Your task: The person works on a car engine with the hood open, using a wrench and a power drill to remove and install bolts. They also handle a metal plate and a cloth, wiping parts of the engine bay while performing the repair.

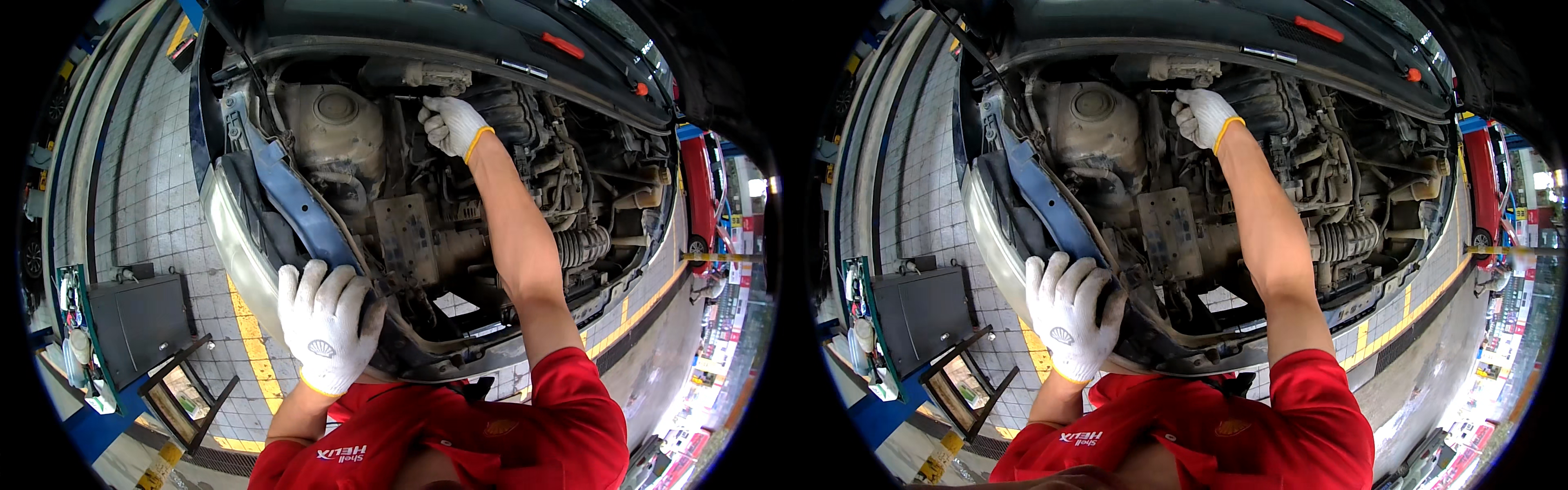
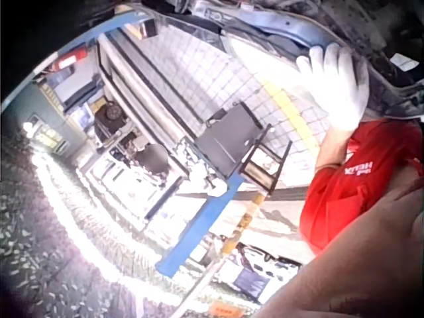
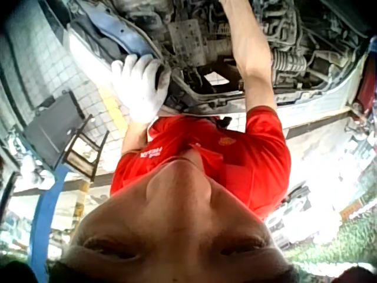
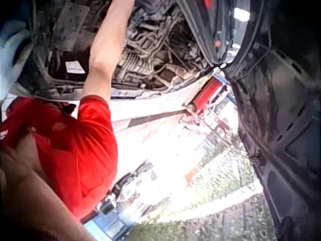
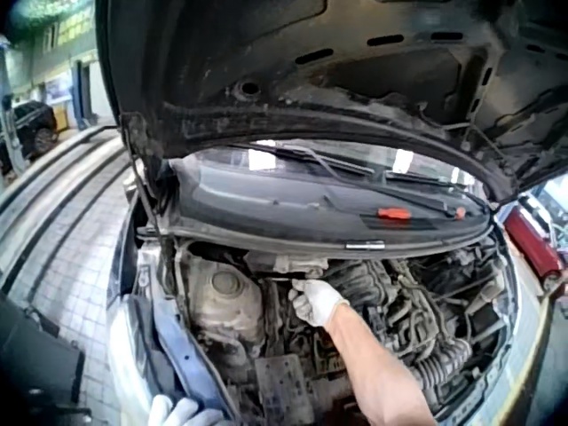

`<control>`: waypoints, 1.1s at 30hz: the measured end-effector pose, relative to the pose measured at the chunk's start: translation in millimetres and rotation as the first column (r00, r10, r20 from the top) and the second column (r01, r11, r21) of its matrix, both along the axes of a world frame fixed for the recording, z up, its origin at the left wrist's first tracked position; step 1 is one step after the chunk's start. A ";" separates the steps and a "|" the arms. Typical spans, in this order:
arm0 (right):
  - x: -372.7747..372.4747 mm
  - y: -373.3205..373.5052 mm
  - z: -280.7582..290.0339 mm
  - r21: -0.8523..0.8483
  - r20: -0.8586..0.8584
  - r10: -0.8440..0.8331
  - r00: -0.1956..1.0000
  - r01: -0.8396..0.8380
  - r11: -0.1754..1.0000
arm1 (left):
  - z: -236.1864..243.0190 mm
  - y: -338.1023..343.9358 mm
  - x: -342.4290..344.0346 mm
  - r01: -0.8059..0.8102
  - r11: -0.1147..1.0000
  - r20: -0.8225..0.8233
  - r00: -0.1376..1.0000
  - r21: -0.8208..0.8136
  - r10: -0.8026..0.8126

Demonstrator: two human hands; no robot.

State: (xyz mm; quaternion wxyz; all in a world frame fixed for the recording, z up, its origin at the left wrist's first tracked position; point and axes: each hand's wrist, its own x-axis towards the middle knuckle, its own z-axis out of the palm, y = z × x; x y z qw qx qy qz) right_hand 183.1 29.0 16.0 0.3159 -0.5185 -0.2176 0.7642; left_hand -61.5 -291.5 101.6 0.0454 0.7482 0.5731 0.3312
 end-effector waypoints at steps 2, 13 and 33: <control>-10.6 -19.3 -0.1 0.113 0.124 -0.057 0.991 0.043 0.993 | 1.7 0.7 -3.6 0.021 0.998 0.011 1.000 -0.054 -0.020; -14.4 -31.7 -92.4 0.682 0.721 -0.489 0.491 -0.379 0.625 | 0.5 3.3 1.8 0.045 0.996 -0.043 0.998 -0.082 -0.049; -24.8 -36.0 -167.7 0.674 0.710 -0.504 0.492 -0.268 0.688 | -110.0 367.2 109.8 -0.129 0.827 -0.602 0.747 -0.547 -0.281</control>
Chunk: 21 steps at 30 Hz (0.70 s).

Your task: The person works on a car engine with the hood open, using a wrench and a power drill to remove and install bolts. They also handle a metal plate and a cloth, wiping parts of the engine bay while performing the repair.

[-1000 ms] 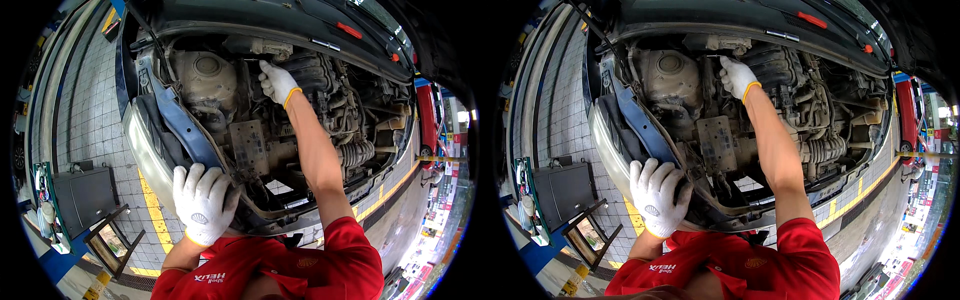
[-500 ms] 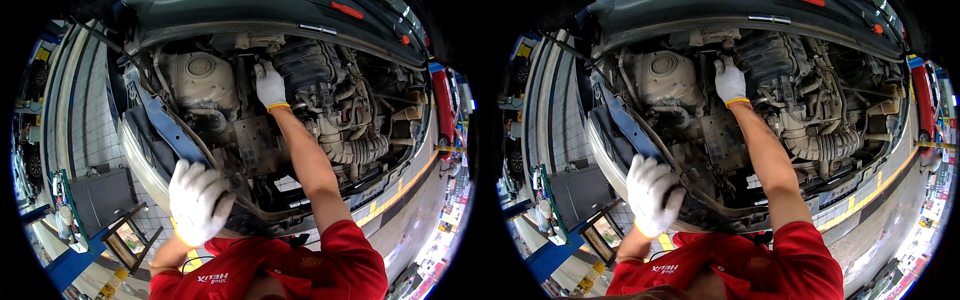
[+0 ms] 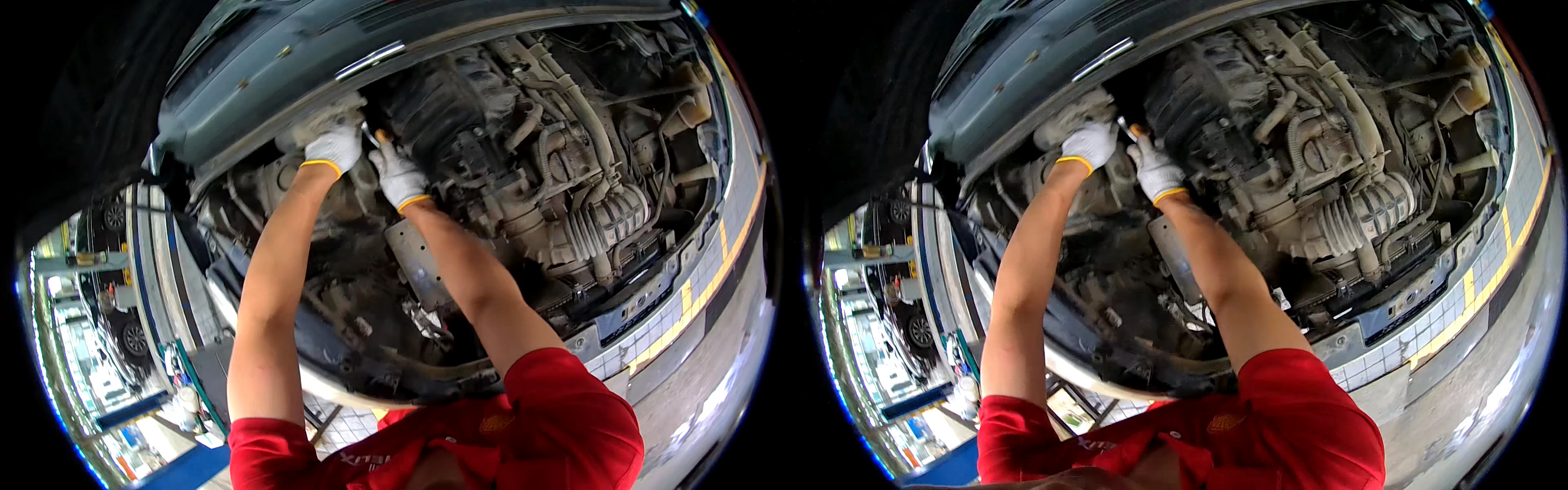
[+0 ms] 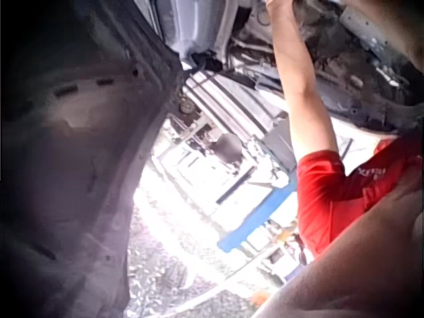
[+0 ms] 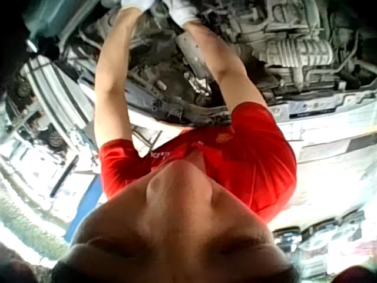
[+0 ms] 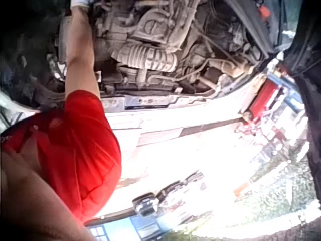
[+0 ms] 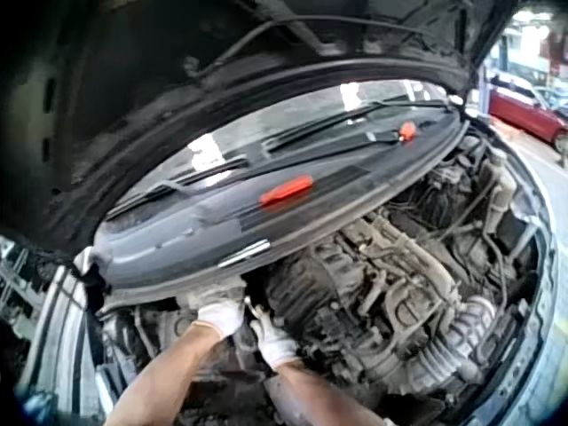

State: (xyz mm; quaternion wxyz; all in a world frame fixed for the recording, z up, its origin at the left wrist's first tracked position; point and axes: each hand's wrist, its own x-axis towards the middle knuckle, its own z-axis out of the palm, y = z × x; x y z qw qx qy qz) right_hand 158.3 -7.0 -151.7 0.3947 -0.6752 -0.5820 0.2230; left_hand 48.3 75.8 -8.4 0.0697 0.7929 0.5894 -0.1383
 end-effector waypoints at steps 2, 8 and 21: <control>-1.9 9.1 14.1 -0.368 -0.188 0.057 0.980 -0.124 0.922 | -22.4 23.4 -18.9 -0.021 0.997 -0.083 0.996 -0.078 0.015; 1.5 16.8 10.8 -0.398 -0.258 -0.066 0.964 -0.044 0.916 | -30.8 41.7 6.1 0.186 0.982 -0.126 0.974 -0.036 -0.189; 14.0 -9.3 57.0 -0.499 -0.325 -0.011 0.946 -0.161 0.851 | -28.7 39.9 -15.3 0.253 0.962 -0.102 0.965 0.107 -0.242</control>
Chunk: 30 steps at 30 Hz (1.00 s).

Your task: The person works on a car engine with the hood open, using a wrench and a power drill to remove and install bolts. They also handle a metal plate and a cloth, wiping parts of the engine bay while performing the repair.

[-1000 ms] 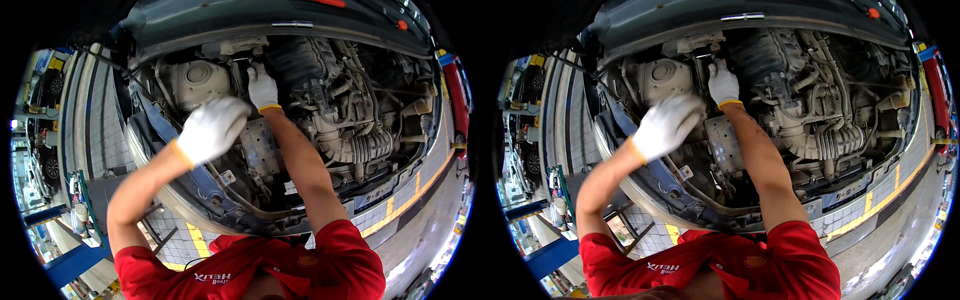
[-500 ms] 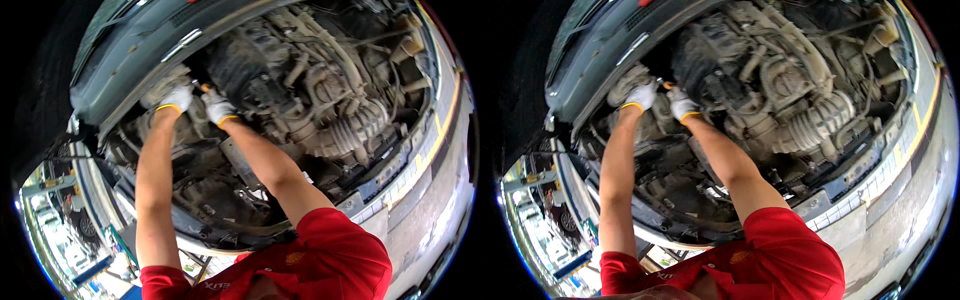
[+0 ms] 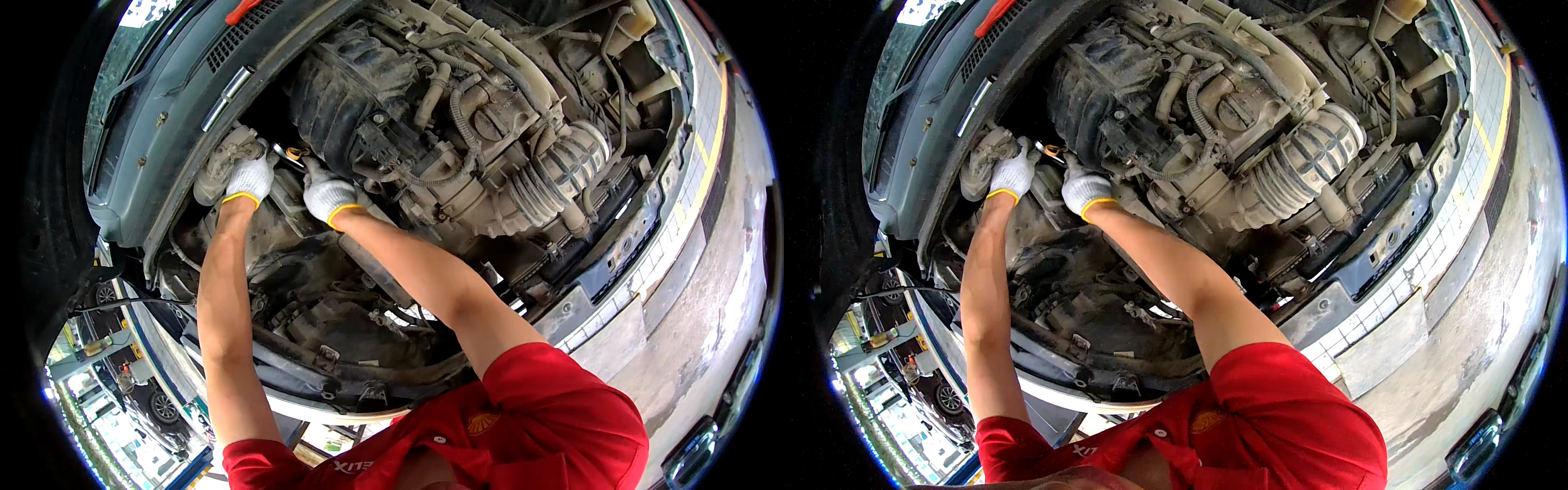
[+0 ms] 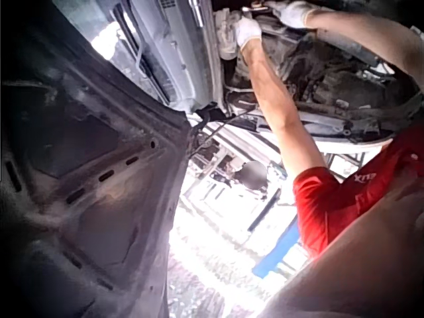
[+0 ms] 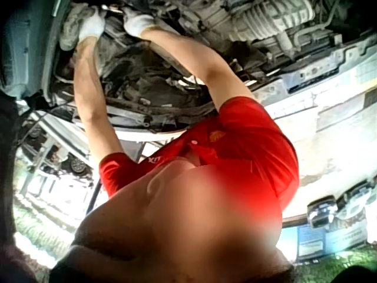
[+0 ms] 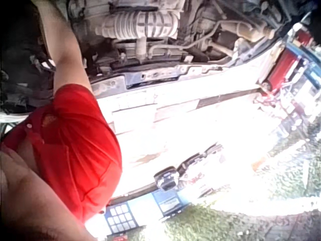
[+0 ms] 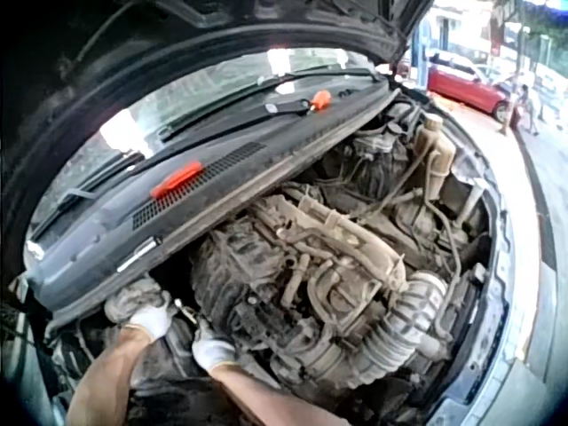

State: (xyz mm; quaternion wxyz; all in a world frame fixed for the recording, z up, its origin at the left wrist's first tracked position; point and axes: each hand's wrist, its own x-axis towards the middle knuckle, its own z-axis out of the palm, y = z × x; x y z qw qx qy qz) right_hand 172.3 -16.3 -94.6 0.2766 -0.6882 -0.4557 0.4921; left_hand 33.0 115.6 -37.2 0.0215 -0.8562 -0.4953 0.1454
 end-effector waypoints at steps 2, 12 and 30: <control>-5.6 10.2 4.8 0.013 0.101 0.007 0.995 -0.008 1.000 | -2.9 -0.5 -2.0 -0.023 1.000 -0.001 1.000 0.013 0.023; 5.2 -14.2 30.5 0.003 -0.221 -0.184 0.958 0.189 0.982 | -18.3 -10.1 -13.7 0.076 0.947 0.046 0.994 0.313 -0.095; 2.2 -32.1 44.5 0.251 -0.197 -0.191 0.961 0.238 0.938 | 3.7 -11.7 4.8 -0.086 0.988 -0.015 0.996 -0.132 0.085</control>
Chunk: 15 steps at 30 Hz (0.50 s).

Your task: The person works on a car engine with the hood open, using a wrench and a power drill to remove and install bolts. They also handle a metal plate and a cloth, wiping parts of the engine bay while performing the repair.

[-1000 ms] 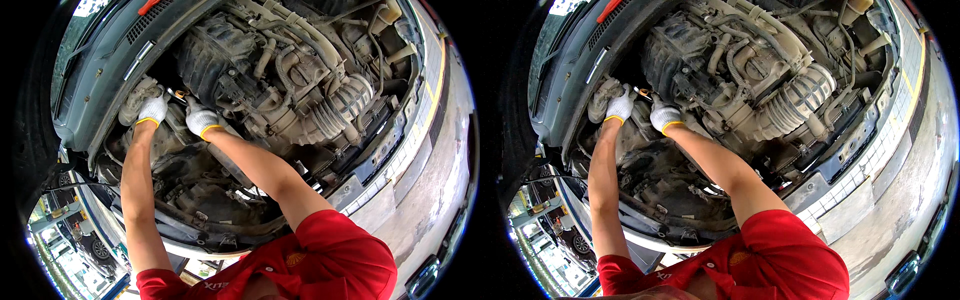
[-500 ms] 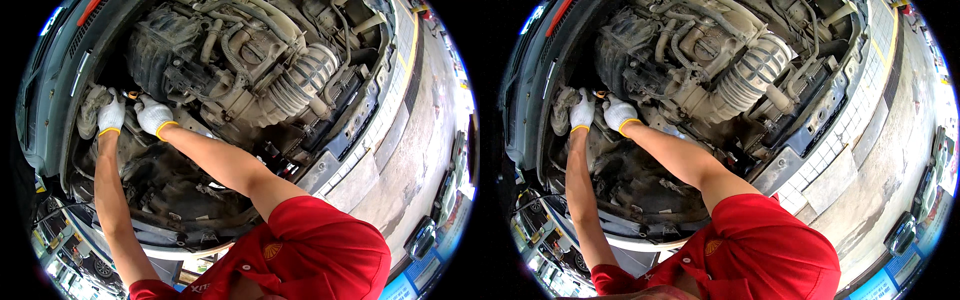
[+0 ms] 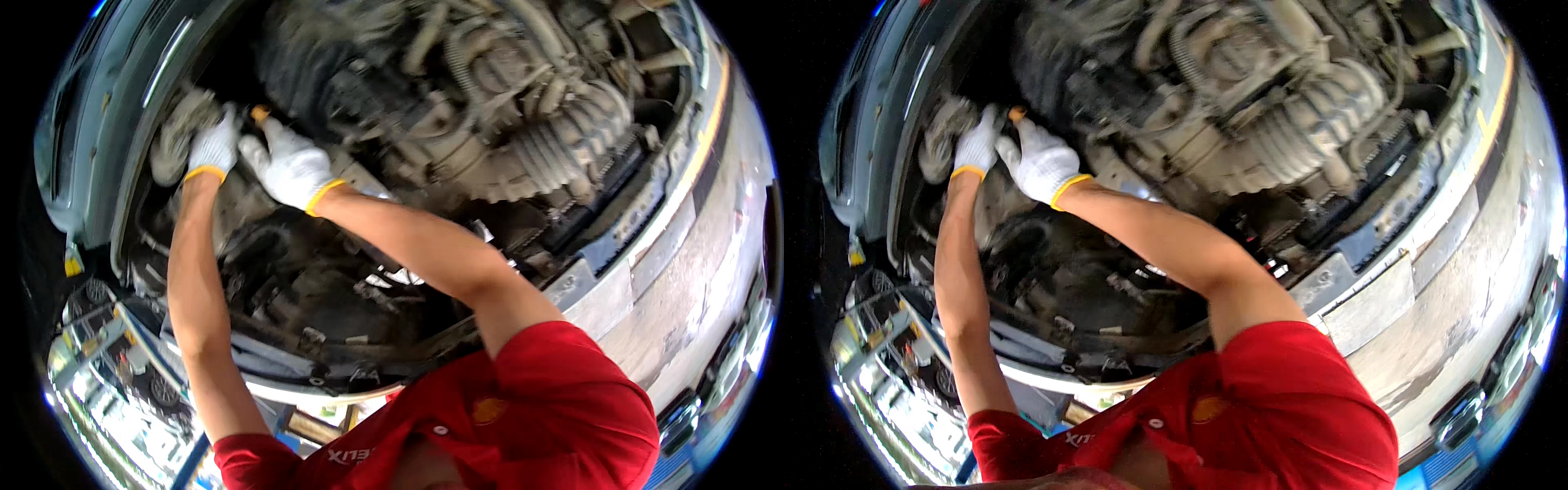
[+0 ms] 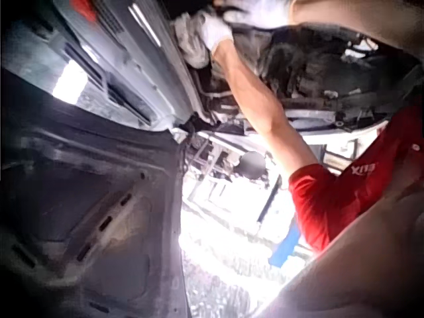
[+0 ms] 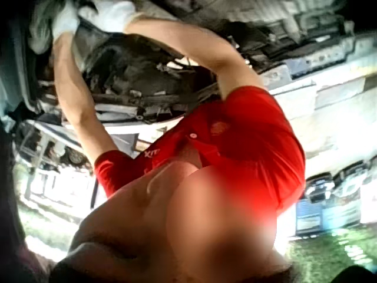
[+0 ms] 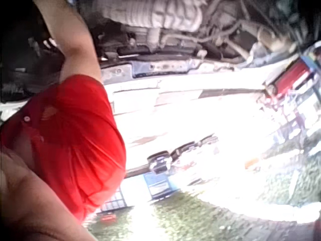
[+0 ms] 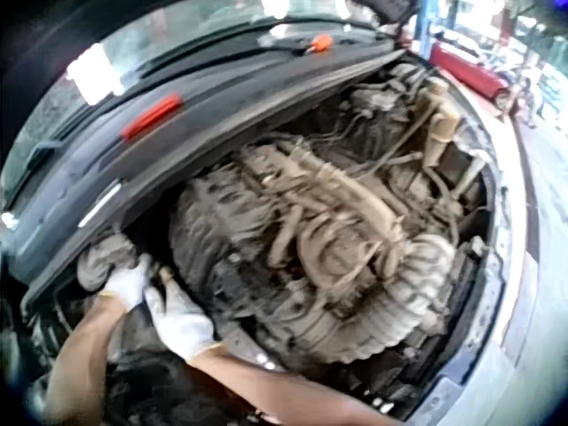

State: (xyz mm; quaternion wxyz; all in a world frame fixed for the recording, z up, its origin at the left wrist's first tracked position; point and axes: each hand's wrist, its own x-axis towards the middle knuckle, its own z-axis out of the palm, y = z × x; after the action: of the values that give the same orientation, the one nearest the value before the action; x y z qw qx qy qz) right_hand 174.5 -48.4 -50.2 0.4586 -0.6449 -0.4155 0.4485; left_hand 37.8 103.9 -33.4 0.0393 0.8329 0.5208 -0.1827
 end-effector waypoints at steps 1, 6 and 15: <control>1.5 -4.5 16.8 0.105 -0.040 -0.012 0.999 0.016 0.994 | 4.5 6.4 -7.1 0.045 0.999 0.060 0.997 -0.016 -0.044; 6.5 -2.7 -5.9 0.092 -0.190 0.108 0.976 -0.092 0.992 | 2.1 4.6 -2.8 0.104 0.988 -0.089 0.992 0.111 -0.095; 18.2 10.9 2.9 0.160 -0.132 0.291 0.948 -0.270 0.950 | 4.0 8.1 7.6 -0.144 0.988 0.227 0.965 0.054 0.128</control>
State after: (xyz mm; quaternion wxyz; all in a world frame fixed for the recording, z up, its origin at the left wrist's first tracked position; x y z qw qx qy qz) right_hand 192.7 -37.5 -47.2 0.4645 -0.5090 -0.4970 0.5274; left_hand 45.4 112.0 -29.4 0.0807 0.8114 0.5750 -0.0667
